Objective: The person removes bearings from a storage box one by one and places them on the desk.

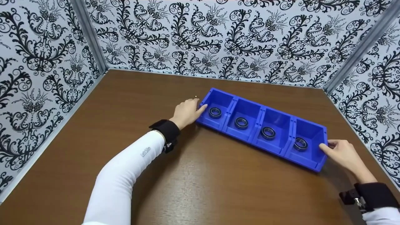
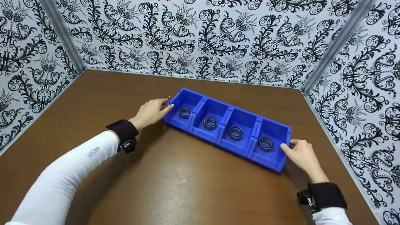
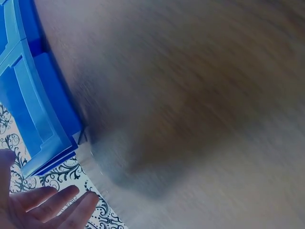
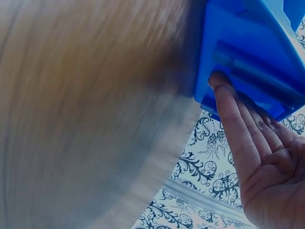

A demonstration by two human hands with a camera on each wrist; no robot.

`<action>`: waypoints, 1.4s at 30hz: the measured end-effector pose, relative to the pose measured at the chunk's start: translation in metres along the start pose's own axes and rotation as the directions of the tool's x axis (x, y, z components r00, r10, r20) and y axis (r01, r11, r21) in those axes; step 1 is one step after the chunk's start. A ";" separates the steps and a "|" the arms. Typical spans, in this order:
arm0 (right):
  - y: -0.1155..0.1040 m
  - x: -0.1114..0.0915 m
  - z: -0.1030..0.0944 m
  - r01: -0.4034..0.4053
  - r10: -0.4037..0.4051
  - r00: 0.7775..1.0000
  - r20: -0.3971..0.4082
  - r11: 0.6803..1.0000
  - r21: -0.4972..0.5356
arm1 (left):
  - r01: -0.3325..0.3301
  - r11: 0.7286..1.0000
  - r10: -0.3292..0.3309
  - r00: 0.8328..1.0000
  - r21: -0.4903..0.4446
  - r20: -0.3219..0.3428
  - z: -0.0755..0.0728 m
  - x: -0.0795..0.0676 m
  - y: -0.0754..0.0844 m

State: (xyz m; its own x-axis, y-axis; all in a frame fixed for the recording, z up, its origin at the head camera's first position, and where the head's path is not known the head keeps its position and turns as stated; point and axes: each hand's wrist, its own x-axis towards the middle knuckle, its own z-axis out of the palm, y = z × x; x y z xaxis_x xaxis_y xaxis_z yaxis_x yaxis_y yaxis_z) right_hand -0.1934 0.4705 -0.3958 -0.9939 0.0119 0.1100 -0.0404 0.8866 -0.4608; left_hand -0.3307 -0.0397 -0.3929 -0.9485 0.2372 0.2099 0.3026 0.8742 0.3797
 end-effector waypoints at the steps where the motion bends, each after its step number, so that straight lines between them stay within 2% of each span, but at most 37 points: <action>1: -0.001 0.000 0.000 0.000 0.000 1.000 0.004 1.000 0.001 | 0.007 1.000 -0.007 1.000 -0.005 -0.006 0.000 0.000 0.000; 11: -0.008 0.001 0.003 0.001 -0.001 1.000 0.021 1.000 0.007 | 0.044 0.999 -0.044 0.999 -0.014 -0.019 -0.003 0.002 -0.005; 21: -0.012 0.003 0.007 0.011 -0.011 1.000 0.022 1.000 0.012 | 0.030 1.000 -0.030 0.999 -0.004 -0.039 -0.004 0.003 -0.006; 29: -0.022 0.001 0.008 0.038 -0.038 0.999 0.002 0.999 0.031 | 0.045 0.999 -0.045 0.998 0.007 -0.037 -0.003 0.005 -0.008; 35: -0.026 0.004 0.009 0.036 -0.036 0.999 0.017 0.999 0.039 | 0.082 0.997 -0.082 0.996 -0.013 -0.018 -0.007 0.004 -0.011; 42: -0.028 0.006 0.012 0.031 -0.032 0.999 0.014 0.999 0.039 | 0.095 0.993 -0.096 0.995 -0.066 -0.013 -0.007 0.003 -0.016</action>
State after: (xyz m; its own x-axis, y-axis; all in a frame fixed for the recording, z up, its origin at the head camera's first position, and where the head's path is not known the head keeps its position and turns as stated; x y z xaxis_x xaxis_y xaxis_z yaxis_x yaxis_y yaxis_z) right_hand -0.1995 0.4400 -0.3922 -0.9934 -0.0228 0.1127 -0.0756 0.8678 -0.4912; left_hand -0.3373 -0.0561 -0.3917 -0.9719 0.1465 0.1844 0.2167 0.8627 0.4569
